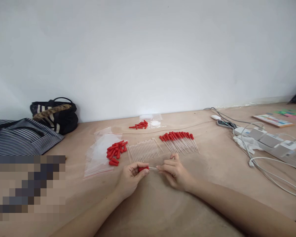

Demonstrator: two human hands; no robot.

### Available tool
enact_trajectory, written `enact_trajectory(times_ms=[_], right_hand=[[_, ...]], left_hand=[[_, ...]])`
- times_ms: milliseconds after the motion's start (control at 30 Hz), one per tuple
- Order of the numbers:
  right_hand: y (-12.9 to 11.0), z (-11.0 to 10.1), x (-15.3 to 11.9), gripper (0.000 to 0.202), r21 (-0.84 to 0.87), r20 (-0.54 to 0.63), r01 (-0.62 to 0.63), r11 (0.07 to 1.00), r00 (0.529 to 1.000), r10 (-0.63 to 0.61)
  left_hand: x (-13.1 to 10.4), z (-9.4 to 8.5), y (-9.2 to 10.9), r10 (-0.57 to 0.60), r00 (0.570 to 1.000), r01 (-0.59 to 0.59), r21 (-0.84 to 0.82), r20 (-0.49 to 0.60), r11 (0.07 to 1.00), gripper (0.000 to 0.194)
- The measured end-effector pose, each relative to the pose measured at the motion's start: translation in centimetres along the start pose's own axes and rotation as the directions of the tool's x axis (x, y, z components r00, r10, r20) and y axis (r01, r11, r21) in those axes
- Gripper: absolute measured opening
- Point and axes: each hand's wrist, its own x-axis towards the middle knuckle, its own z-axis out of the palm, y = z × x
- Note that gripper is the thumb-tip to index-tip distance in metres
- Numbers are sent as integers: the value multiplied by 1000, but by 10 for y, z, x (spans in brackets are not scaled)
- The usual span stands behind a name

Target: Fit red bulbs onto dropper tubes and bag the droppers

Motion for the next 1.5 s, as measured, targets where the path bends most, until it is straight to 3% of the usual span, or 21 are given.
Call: enact_trajectory(times_ms=[233,600,1033,1333,1500], right_hand=[[3,-5,1,29,-88,10,86,992,996,-85],[1,5,5,30,-96,-46,82,992,995,-87],[6,2,10,20,-17,9,44,999,999,-44],[10,-6,8,15,-175,2,-44,984,999,45],[7,-3,9,15,-223,55,-21,974,998,34]], left_hand=[[-2,1,3,-14,999,14,9,47,1000,18],[-4,5,5,-19,1000,19,-6,-12,1000,16],[-1,2,9,-9,1000,11,77,-25,997,19],[1,-3,9,-41,999,41,3,-25,999,29],[2,-2,7,-7,999,9,64,-36,998,18]])
